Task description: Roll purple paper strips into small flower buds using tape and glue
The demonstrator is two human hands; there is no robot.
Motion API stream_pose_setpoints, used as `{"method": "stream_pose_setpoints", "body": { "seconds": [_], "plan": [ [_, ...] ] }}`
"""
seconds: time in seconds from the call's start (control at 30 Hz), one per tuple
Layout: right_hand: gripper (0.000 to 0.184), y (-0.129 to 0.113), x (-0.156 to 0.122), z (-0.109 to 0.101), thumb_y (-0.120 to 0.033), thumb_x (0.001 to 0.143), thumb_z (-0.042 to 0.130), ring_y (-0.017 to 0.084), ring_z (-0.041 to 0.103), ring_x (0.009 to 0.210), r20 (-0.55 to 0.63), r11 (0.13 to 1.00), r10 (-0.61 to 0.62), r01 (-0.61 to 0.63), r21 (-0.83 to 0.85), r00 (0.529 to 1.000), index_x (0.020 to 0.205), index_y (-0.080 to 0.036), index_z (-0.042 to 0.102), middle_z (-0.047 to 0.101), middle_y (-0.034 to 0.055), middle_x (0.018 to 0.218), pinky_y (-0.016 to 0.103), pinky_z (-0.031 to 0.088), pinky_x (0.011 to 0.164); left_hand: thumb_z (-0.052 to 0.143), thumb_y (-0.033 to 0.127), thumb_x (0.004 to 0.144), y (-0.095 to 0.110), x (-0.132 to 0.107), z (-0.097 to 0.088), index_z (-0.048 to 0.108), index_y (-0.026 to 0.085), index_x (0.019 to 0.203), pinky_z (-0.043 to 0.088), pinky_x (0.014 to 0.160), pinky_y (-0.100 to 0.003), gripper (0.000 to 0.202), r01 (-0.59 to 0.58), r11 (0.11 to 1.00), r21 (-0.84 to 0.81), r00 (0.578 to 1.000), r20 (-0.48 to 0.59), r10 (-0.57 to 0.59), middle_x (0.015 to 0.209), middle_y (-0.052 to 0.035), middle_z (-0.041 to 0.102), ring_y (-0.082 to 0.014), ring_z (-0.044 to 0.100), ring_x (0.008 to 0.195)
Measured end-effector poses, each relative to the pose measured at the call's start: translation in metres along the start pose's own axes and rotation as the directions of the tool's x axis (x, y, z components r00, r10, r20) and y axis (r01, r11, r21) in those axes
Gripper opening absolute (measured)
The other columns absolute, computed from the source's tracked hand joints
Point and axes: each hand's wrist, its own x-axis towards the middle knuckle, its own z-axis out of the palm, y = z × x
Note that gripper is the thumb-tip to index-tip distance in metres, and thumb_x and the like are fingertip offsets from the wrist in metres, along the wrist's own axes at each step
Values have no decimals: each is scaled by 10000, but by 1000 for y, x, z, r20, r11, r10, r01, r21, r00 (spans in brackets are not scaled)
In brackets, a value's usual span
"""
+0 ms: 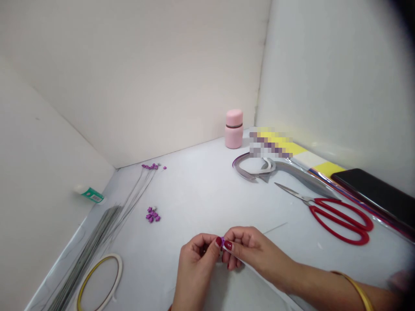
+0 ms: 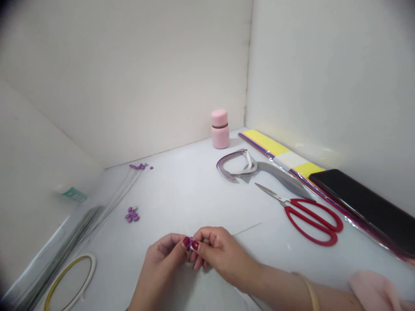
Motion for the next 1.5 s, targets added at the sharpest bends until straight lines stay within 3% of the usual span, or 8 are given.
{"method": "stream_pose_setpoints", "body": {
  "seconds": [0.23,0.47,0.73,0.93,1.1,1.23,1.4,1.5],
  "plan": [
    [262,0,0,1,-389,726,609,105,541,556,-14,1000,30,-30,-3,999,713,-129,577,595,13,633,227,377,546,591,300,727,0,2,-2,614,123,642,409,549,-230,198,4,998,63,1000,-18,-2,546,-13,619,-126,534,554],
    [290,-1,1,3,-408,697,625,99,542,516,-58,995,101,-100,23,993,701,-124,566,616,23,609,215,363,505,568,285,746,-7,-2,2,621,144,660,446,563,-238,174,-130,972,194,981,-121,155,591,-22,631,-144,562,569],
    [325,-3,1,4,-438,651,658,102,533,508,-72,993,102,-97,74,992,678,-127,567,604,14,587,223,353,513,518,159,784,-8,-5,1,609,192,694,447,567,-241,133,-466,724,508,831,-31,556,630,-15,619,-144,576,585],
    [292,-1,0,4,-400,681,650,101,535,525,-46,990,81,-76,116,996,707,-117,577,606,16,597,218,345,521,504,72,774,-8,-4,-6,595,160,803,473,635,-248,129,-589,422,689,704,181,687,722,-65,650,-157,600,671],
    [296,-2,1,3,-405,704,631,96,521,519,-63,989,64,-55,135,996,746,-115,593,600,12,598,219,343,520,526,72,769,-14,-3,-8,630,144,863,487,645,-254,157,-616,304,727,648,248,720,762,-94,657,-168,605,690],
    [302,-4,1,4,-404,690,647,92,522,526,-83,989,69,-57,138,994,756,-113,602,613,23,623,214,341,518,516,83,779,-16,-2,-5,645,155,889,478,655,-259,184,-610,457,647,697,162,699,811,-93,635,-169,593,733],
    [285,-4,2,4,-396,691,653,89,533,528,-102,991,49,-36,131,994,763,-122,618,628,27,648,216,358,538,513,229,804,-16,-1,0,616,174,886,482,663,-268,143,-361,871,334,909,-82,408,835,-73,647,-171,606,740],
    [311,-2,2,3,-427,693,642,96,540,536,-97,994,26,-16,108,995,755,-123,624,634,33,652,218,362,538,497,284,810,-18,0,1,635,174,825,478,645,-278,177,-305,927,218,942,-71,327,760,-63,646,-179,601,706]
  ]
}}
